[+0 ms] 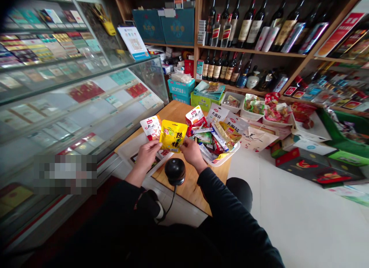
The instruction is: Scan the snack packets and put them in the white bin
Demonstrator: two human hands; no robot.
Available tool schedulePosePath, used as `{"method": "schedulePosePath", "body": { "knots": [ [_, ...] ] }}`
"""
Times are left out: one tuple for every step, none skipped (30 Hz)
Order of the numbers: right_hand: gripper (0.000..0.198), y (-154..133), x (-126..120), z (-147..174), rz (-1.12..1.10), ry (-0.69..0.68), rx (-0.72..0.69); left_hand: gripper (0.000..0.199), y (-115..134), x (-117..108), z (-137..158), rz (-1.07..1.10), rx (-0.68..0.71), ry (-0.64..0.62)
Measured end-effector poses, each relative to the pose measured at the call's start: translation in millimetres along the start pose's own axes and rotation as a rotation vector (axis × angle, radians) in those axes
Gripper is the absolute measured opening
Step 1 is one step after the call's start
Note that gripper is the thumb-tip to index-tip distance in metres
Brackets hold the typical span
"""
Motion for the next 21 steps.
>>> {"method": "schedulePosePath", "body": {
  "knots": [
    [0.012, 3, 3, 3, 0.012, 0.001, 0.011, 0.035, -2, 2, 1, 0.005, 0.012, -0.002],
    [0.012, 6, 6, 6, 0.020, 0.002, 0.021, 0.035, -5, 3, 1, 0.008, 0.017, -0.003],
    [0.012, 8, 8, 7, 0.020, 0.006, 0.029, 0.035, -7, 4, 2, 0.005, 0.016, -0.003],
    [0.012, 10, 10, 9, 0.012, 0.008, 0.038, 0.034, -9, 5, 2, -0.002, 0.012, -0.004],
    [0.013, 12, 11, 10, 0.003, 0.011, 0.047, 0.034, -11, 5, 3, -0.011, 0.007, -0.002],
    [0.014, 13, 12, 10, 0.002, 0.013, 0.047, 0.033, -12, 5, 4, -0.022, 0.004, -0.002],
    [0.015, 14, 13, 10, 0.011, 0.018, 0.038, 0.032, -12, 5, 6, -0.034, 0.002, -0.005],
    [0.016, 15, 14, 10, 0.032, 0.030, 0.022, 0.031, -12, 5, 7, -0.044, 0.002, -0.006],
    [0.017, 16, 14, 9, 0.059, 0.045, 0.003, 0.030, -12, 6, 9, -0.050, 0.001, -0.009],
    [0.018, 17, 15, 8, 0.088, 0.063, -0.015, 0.029, -12, 6, 10, -0.052, -0.002, -0.013],
    [0.018, 18, 16, 7, 0.112, 0.078, -0.027, 0.029, -12, 6, 11, -0.052, -0.004, -0.017],
    [0.018, 21, 17, 6, 0.126, 0.087, -0.026, 0.029, -13, 5, 12, -0.052, -0.004, -0.016],
    [0.018, 24, 18, 5, 0.132, 0.090, -0.014, 0.029, -15, 5, 12, -0.054, -0.003, -0.012],
    [0.017, 27, 20, 4, 0.133, 0.086, 0.004, 0.029, -17, 4, 11, -0.059, 0.000, -0.012],
    [0.016, 31, 22, 3, 0.134, 0.081, 0.022, 0.028, -21, 3, 11, -0.066, 0.003, -0.014],
    [0.016, 35, 24, 1, 0.134, 0.076, 0.036, 0.028, -24, 2, 10, -0.073, 0.005, -0.017],
    [0.016, 38, 25, 0, 0.135, 0.070, 0.043, 0.029, -28, 1, 8, -0.079, 0.004, -0.022],
    [0.016, 40, 26, -1, 0.138, 0.067, 0.043, 0.029, -31, 0, 7, -0.084, 0.000, -0.029],
    [0.016, 41, 27, -2, 0.143, 0.065, 0.040, 0.030, -34, 0, 6, -0.087, -0.005, -0.034],
    [0.016, 42, 27, -3, 0.149, 0.064, 0.039, 0.030, -35, -1, 5, -0.089, -0.008, -0.035],
    [0.017, 42, 26, -4, 0.156, 0.064, 0.041, 0.030, -36, -1, 5, -0.093, -0.012, -0.033]
  ]
}}
Point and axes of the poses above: each hand's wrist, its own z-axis away from the middle knuckle, its own x-axis out of the palm, y = z × x, the point moved 3 cm from there along -z, towards the middle knuckle, and after that the axes turned 12 degrees about -y, right-handed, at the moved point
